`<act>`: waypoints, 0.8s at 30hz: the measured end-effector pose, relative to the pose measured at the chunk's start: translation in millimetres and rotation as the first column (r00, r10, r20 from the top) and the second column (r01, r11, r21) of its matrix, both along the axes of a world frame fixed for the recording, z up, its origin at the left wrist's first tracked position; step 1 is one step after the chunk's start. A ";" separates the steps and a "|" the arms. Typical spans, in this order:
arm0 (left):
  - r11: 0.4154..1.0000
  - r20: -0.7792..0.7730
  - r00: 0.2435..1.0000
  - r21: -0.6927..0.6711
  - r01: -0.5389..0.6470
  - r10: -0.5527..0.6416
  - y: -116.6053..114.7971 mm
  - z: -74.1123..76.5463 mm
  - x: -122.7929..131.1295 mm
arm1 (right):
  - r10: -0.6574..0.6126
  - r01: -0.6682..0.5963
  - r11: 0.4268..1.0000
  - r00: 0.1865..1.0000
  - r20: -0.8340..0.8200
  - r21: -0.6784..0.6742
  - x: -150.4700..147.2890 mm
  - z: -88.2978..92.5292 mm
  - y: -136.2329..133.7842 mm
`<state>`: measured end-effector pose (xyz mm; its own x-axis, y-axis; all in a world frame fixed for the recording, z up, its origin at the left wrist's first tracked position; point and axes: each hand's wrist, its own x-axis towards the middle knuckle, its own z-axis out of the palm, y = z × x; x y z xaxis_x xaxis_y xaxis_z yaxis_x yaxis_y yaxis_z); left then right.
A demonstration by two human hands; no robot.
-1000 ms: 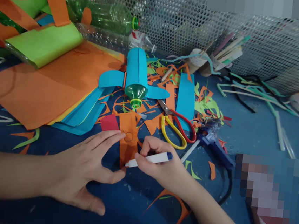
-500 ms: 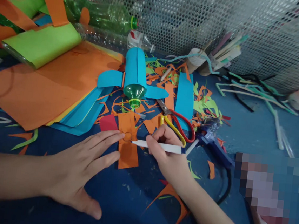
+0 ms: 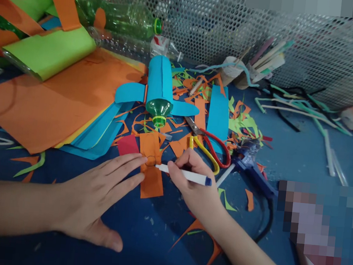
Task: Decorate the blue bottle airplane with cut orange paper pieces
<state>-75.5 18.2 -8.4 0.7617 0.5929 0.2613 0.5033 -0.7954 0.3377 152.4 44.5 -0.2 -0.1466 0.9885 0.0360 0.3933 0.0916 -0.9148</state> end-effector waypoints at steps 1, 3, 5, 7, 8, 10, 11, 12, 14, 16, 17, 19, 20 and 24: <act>1.000 -0.001 1.000 0.005 0.003 -0.003 0.2 0.3 0.0 | 0.001 -0.001 1.000 1.000 0.013 0.003 0.2 -0.1 0.1; 1.000 -0.004 1.000 0.008 0.007 -0.007 0.6 0.9 0.0 | 0.008 -0.008 1.000 0.999 0.031 -0.001 0.6 -0.1 0.2; 1.000 -0.010 1.000 0.005 0.008 -0.008 0.7 1.4 0.0 | 0.015 -0.015 1.000 0.999 0.036 -0.009 1.1 0.4 0.4; 1.000 -0.015 1.000 -0.002 0.005 -0.005 0.5 1.6 0.0 | 0.021 -0.021 1.000 0.999 0.025 -0.007 1.4 1.2 0.4; 1.000 -0.015 1.000 -0.006 0.002 -0.002 0.3 1.6 -0.1 | 0.027 -0.027 1.000 1.000 0.017 -0.005 1.5 1.6 0.5; 1.000 -0.014 1.000 -0.014 -0.005 0.005 -0.1 1.4 -0.1 | 0.038 -0.038 0.999 0.999 0.006 -0.002 1.8 2.5 0.7; 1.000 -0.013 1.000 -0.019 -0.009 0.009 -0.3 1.3 -0.1 | 0.042 -0.042 0.999 0.999 0.002 -0.003 2.1 2.8 0.8; 1.000 -0.013 1.000 -0.024 -0.012 0.011 -0.5 1.2 0.0 | 0.048 -0.048 0.999 0.999 -0.005 -0.005 2.5 3.1 1.0; 0.999 -0.015 1.000 -0.032 -0.013 0.013 -0.5 1.4 0.1 | 0.061 -0.061 0.998 0.998 -0.022 -0.016 3.5 3.1 1.2; 0.999 -0.017 1.000 -0.031 -0.008 0.007 -0.1 1.8 0.2 | 0.083 -0.084 0.996 0.996 -0.042 -0.028 5.0 2.4 1.2; 1.000 -0.017 1.000 -0.027 -0.003 0.003 0.1 2.1 0.3 | 0.099 -0.100 0.994 0.994 -0.046 -0.034 5.8 2.0 1.1; 1.000 -0.020 1.000 -0.015 0.008 -0.008 0.7 2.5 0.4 | 0.129 -0.131 0.991 0.990 -0.049 -0.037 6.9 1.4 0.4; 1.000 -0.020 1.000 -0.010 0.013 -0.013 0.9 2.6 0.4 | 0.145 -0.147 0.988 0.988 -0.050 -0.037 7.2 1.4 -0.1; 1.000 -0.018 1.000 -0.007 0.013 -0.014 1.6 2.6 0.5 | 0.170 -0.172 0.984 0.984 -0.055 -0.045 7.1 4.3 -1.7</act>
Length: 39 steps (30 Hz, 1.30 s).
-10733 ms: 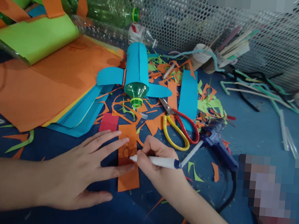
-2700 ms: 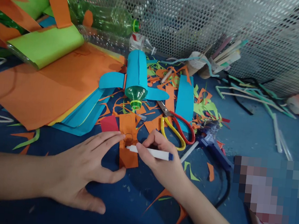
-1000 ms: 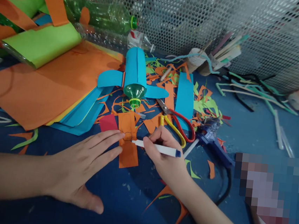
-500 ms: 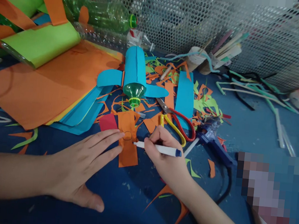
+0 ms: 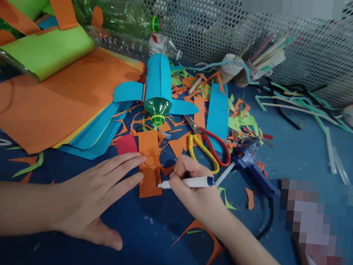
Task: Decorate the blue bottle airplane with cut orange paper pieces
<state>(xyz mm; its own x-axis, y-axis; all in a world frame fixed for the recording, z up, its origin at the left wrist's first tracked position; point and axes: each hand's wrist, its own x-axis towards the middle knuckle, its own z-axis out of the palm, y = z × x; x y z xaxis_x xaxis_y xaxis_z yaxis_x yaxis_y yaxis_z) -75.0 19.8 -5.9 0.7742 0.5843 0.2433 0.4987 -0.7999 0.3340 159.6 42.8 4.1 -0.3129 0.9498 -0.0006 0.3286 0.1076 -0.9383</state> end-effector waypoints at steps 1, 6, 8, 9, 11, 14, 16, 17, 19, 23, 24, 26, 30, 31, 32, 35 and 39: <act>1.000 0.002 1.000 0.001 0.001 -0.001 0.1 0.0 0.1 | 0.008 -0.008 1.000 1.000 0.000 -0.010 -0.1 1.1 -0.2; 1.000 0.006 1.000 0.006 0.008 -0.008 0.3 -0.1 0.5 | 0.043 -0.042 0.999 0.999 0.012 -0.034 0.7 4.0 -0.1; 1.000 0.016 1.000 0.001 0.001 -0.001 0.2 -0.5 0.5 | 0.046 -0.045 0.998 0.999 0.028 -0.035 1.0 3.8 -0.1; 1.000 0.020 1.000 -0.001 -0.001 0.001 0.2 -0.7 0.4 | 0.049 -0.048 0.998 0.998 0.035 -0.035 1.1 3.7 -0.2; 1.000 0.024 1.000 0.001 0.001 -0.001 0.2 -1.0 0.2 | 0.057 -0.056 0.998 0.997 0.042 -0.039 1.2 3.5 -0.3; 1.000 0.019 1.000 0.011 0.005 -0.005 0.3 -1.2 -0.2 | 0.068 -0.066 0.997 0.997 0.046 -0.051 1.5 3.6 -0.2; 1.000 0.009 1.000 0.012 0.007 -0.007 0.3 -1.1 -0.3 | 0.071 -0.068 0.995 0.997 0.040 -0.066 1.8 3.9 0.1; 1.000 0.004 1.000 0.010 0.006 -0.006 0.3 -1.0 -0.2 | 0.068 -0.066 0.995 0.997 0.027 -0.075 1.9 4.1 0.2; 1.000 0.002 1.000 0.000 0.002 -0.002 0.1 -0.8 0.0 | 0.046 -0.047 0.994 0.999 -0.013 -0.101 1.9 4.8 0.4; 1.000 0.002 1.000 -0.024 0.001 -0.001 -0.1 -0.5 0.4 | 0.030 -0.038 0.986 0.998 -0.050 -0.163 -0.1 5.8 -0.3; 1.000 -0.002 1.000 -0.026 0.003 -0.003 -0.1 -0.5 0.4 | 0.039 -0.046 0.983 0.998 -0.043 -0.176 -0.7 5.7 -0.7; 1.000 -0.005 1.000 -0.023 0.002 -0.002 -0.2 -0.4 0.4 | 0.059 -0.063 0.980 0.998 -0.028 -0.187 -1.7 4.9 -1.5; 1.000 -0.005 1.000 -0.010 0.006 -0.006 0.1 0.2 0.4 | 0.079 -0.076 0.986 0.997 0.016 -0.150 -2.2 2.7 -2.5; 1.000 -0.005 1.000 -0.006 0.009 -0.009 0.3 0.4 0.4 | 0.082 -0.078 0.988 0.996 0.022 -0.135 -2.2 2.4 -2.7; 1.000 -0.006 1.000 -0.002 0.012 -0.012 0.3 0.6 0.4 | 0.084 -0.080 0.989 0.996 0.025 -0.121 -2.4 2.2 -2.8; 1.000 -0.006 1.000 0.008 0.013 -0.013 0.4 0.9 0.4 | 0.097 -0.094 0.991 0.995 0.023 -0.096 -3.2 2.4 -3.0; 1.000 -0.007 1.000 0.002 0.007 -0.007 0.4 0.7 0.5 | 0.104 -0.100 0.990 0.994 0.037 -0.102 -3.9 3.0 -2.9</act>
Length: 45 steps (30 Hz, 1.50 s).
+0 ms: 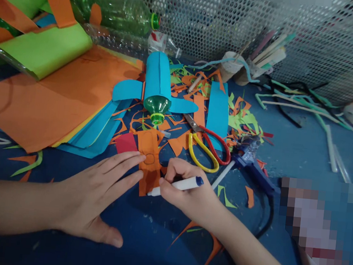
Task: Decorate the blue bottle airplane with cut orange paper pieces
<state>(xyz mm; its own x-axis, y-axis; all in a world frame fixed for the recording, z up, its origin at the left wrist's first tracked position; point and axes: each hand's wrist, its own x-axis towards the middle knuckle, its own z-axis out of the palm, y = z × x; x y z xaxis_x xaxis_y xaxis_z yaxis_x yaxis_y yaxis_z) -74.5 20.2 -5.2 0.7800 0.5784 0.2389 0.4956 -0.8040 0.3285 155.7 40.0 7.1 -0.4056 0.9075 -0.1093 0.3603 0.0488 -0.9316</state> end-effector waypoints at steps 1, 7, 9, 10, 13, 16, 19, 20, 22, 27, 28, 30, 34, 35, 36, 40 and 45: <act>1.000 -0.003 1.000 -0.003 -0.001 0.001 0.0 0.0 0.1 | -0.001 0.001 1.000 1.000 0.003 -0.005 0.1 0.2 0.2; 1.000 -0.014 1.000 0.007 -0.009 0.009 -0.5 -0.4 0.0 | -0.024 0.024 0.999 1.000 0.003 -0.032 2.0 1.0 1.3; 1.000 -0.009 1.000 0.006 -0.007 0.007 -0.6 -0.6 -0.1 | -0.028 0.028 0.999 1.000 -0.008 -0.032 3.0 0.8 1.7; 1.000 -0.009 1.000 0.003 -0.005 0.005 -0.6 -0.4 -0.1 | -0.030 0.030 0.999 0.999 -0.014 -0.032 3.6 0.5 2.0; 1.000 -0.012 1.000 -0.012 0.005 -0.005 -0.1 0.7 -0.1 | -0.034 0.034 0.999 0.999 -0.023 -0.027 5.5 -0.7 3.1; 1.000 -0.006 1.000 -0.024 0.008 -0.008 0.9 1.9 -0.7 | -0.068 0.068 0.998 0.993 -0.095 -0.013 7.0 -2.6 4.9; 0.999 0.002 1.000 -0.035 0.004 -0.004 2.0 2.5 -2.5 | -0.209 0.203 0.978 0.934 -0.289 -0.052 7.2 -3.9 7.8; 0.999 0.006 1.000 -0.039 0.004 -0.004 2.4 2.6 -3.4 | -0.267 0.258 0.963 0.900 -0.344 -0.072 7.1 -3.6 8.8; 0.999 0.019 1.000 -0.034 0.017 -0.016 3.1 2.9 -5.0 | -0.360 0.356 0.930 0.845 -0.394 -0.087 7.4 -2.0 10.4; 0.995 0.039 0.994 -0.007 0.098 -0.098 4.2 5.9 -7.5 | -0.467 0.493 0.863 0.862 -0.196 0.113 11.7 6.0 10.0; 0.994 0.041 0.993 -0.008 0.112 -0.111 4.0 7.2 -7.7 | -0.469 0.485 0.854 0.874 -0.126 0.189 12.5 7.4 9.9; 0.991 0.057 0.989 -0.006 0.136 -0.136 3.4 10.7 -7.9 | -0.424 0.385 0.849 0.905 0.032 0.361 13.4 9.1 10.3; 0.996 0.097 0.991 0.025 0.085 -0.087 5.3 17.8 -5.9 | -0.299 0.025 0.790 0.887 0.350 0.612 12.3 5.9 13.5; 0.998 0.096 0.994 0.031 0.048 -0.051 7.4 19.1 -4.7 | -0.302 -0.025 0.768 0.867 0.397 0.640 11.7 3.9 14.1; 0.999 0.086 0.996 0.038 0.012 -0.015 10.4 20.0 -3.2 | -0.309 -0.060 0.754 0.847 0.433 0.654 11.1 1.8 14.5; 0.997 0.018 0.999 0.058 -0.043 0.042 25.9 22.6 5.7 | -0.340 -0.147 0.727 0.772 0.537 0.671 9.1 -3.4 13.6; 0.999 -0.132 0.990 -0.021 -0.049 0.046 34.5 30.5 18.1 | -0.453 -0.166 0.691 0.659 0.600 0.704 21.5 -2.6 18.5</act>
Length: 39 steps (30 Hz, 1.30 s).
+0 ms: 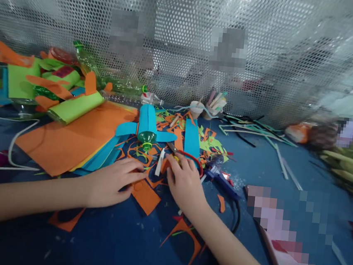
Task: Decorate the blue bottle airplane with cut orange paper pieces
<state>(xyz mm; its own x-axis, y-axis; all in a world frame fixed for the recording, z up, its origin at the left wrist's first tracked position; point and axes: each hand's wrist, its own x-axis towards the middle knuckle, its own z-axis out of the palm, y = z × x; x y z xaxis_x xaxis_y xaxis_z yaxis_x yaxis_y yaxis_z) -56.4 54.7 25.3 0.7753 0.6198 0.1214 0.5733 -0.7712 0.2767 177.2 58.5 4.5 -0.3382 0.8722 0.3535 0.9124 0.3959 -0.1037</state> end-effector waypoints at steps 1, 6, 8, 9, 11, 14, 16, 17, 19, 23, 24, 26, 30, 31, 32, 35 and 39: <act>1.000 -0.033 0.999 -0.011 -0.001 0.001 0.2 2.8 1.9 | -0.050 0.050 0.999 0.998 0.025 0.022 5.7 -0.2 2.9; 0.993 -0.160 0.987 -0.118 -0.005 -0.015 5.8 22.9 6.8 | -0.140 0.142 0.990 0.988 0.069 -0.014 34.0 -4.5 19.1; 0.975 -0.158 0.986 -0.224 0.008 -0.044 12.5 32.1 7.0 | -0.171 0.167 0.981 0.985 -0.026 -0.102 38.0 -6.2 22.5; 0.958 -0.146 0.988 -0.286 0.014 -0.058 16.7 36.2 7.1 | -0.190 0.176 0.973 0.978 -0.086 -0.147 38.2 -6.7 23.2; 0.921 -0.087 0.995 -0.390 0.013 -0.050 25.5 42.5 7.9 | -0.219 0.178 0.961 0.956 -0.193 -0.211 37.0 -7.0 23.1; 0.840 0.107 0.993 -0.542 0.018 0.048 37.7 45.6 12.3 | -0.260 0.184 0.949 0.915 -0.308 -0.255 36.2 -4.5 22.7; 0.755 0.268 0.946 -0.654 0.039 0.183 44.2 43.5 17.7 | -0.291 0.178 0.939 0.869 -0.400 -0.296 38.1 -0.8 24.1; 0.698 0.327 0.908 -0.714 0.055 0.263 47.0 41.6 21.1 | -0.307 0.169 0.932 0.839 -0.450 -0.322 39.3 1.5 25.2; 0.561 0.391 0.823 -0.821 0.109 0.412 52.3 36.5 28.7 | -0.338 0.129 0.915 0.764 -0.549 -0.383 40.4 6.7 27.5; 0.455 0.487 0.632 -0.860 0.229 0.603 62.6 25.0 45.7 | -0.364 -0.049 0.876 0.587 -0.723 -0.480 31.5 14.0 25.2; 0.456 0.510 0.593 -0.853 0.255 0.623 64.8 22.2 49.9 | -0.366 -0.089 0.871 0.540 -0.758 -0.483 27.2 14.6 23.0; 0.480 0.554 0.541 -0.829 0.288 0.633 68.3 17.2 57.3 | -0.362 -0.164 0.864 0.455 -0.813 -0.476 18.0 14.7 17.7; 0.531 0.600 0.422 -0.799 0.281 0.679 68.5 9.0 67.6 | -0.384 -0.334 0.811 0.314 -0.868 -0.480 4.0 13.9 9.4; 0.531 0.600 0.391 -0.800 0.279 0.698 67.3 7.3 69.1 | -0.405 -0.429 0.769 0.245 -0.881 -0.473 1.8 13.9 8.3; 0.530 0.598 0.365 -0.802 0.277 0.714 65.9 5.5 70.2 | -0.418 -0.477 0.748 0.203 -0.886 -0.462 -0.1 13.9 7.4; 0.548 0.609 0.357 -0.793 0.265 0.708 61.9 -0.4 71.8 | -0.399 -0.455 0.794 0.111 -0.910 -0.404 -4.4 14.0 5.6; 0.609 0.629 0.397 -0.769 0.194 0.669 60.3 -8.9 71.4 | -0.359 -0.344 0.859 0.122 -0.925 -0.379 -6.5 10.8 5.0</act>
<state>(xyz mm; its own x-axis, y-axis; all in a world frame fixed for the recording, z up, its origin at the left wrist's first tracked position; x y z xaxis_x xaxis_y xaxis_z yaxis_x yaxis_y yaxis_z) 15.0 115.0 16.4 0.3188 0.9475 0.0243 -0.1703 0.0320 0.9849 170.7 63.5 15.3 -0.0121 0.9996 -0.0240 -0.1216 -0.0253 -0.9923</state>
